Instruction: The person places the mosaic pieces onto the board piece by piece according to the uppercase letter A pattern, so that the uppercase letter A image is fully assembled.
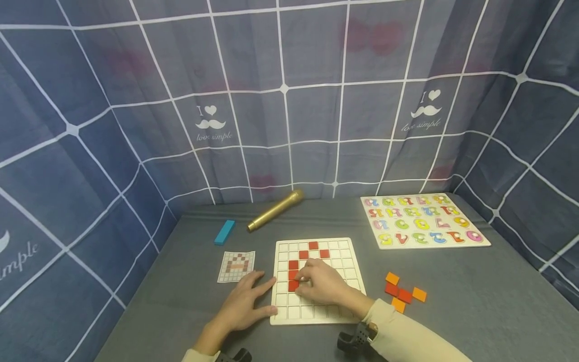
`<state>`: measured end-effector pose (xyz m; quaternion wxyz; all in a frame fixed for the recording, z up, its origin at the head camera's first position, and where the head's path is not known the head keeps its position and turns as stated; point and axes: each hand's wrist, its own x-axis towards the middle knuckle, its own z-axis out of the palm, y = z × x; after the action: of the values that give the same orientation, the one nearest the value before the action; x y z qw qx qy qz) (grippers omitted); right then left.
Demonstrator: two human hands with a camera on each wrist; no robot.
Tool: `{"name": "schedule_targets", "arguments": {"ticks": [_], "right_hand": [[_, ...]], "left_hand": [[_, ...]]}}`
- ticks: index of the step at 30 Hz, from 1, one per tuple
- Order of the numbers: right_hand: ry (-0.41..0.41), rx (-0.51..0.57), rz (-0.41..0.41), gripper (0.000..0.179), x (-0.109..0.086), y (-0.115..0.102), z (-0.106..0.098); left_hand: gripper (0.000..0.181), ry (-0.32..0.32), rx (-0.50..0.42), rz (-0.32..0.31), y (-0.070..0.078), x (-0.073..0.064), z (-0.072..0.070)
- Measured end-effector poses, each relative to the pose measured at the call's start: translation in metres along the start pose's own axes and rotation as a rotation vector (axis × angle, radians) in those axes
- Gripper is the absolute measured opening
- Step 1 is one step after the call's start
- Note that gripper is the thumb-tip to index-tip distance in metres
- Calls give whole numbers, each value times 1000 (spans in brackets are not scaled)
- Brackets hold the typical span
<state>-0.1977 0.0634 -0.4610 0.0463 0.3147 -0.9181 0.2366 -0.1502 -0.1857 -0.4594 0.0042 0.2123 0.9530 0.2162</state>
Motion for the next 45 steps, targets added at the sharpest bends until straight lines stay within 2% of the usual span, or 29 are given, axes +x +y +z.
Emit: {"name": "schedule_targets", "arguments": {"ticks": [17,45], "right_hand": [[-23,27,14,25,0,-1,0],[-1,17,11,23,-1,0,2]], "left_hand": [[71,-4,22,-7,-2,1,2],[72,-2,20,-3,2,-1,-1]]}}
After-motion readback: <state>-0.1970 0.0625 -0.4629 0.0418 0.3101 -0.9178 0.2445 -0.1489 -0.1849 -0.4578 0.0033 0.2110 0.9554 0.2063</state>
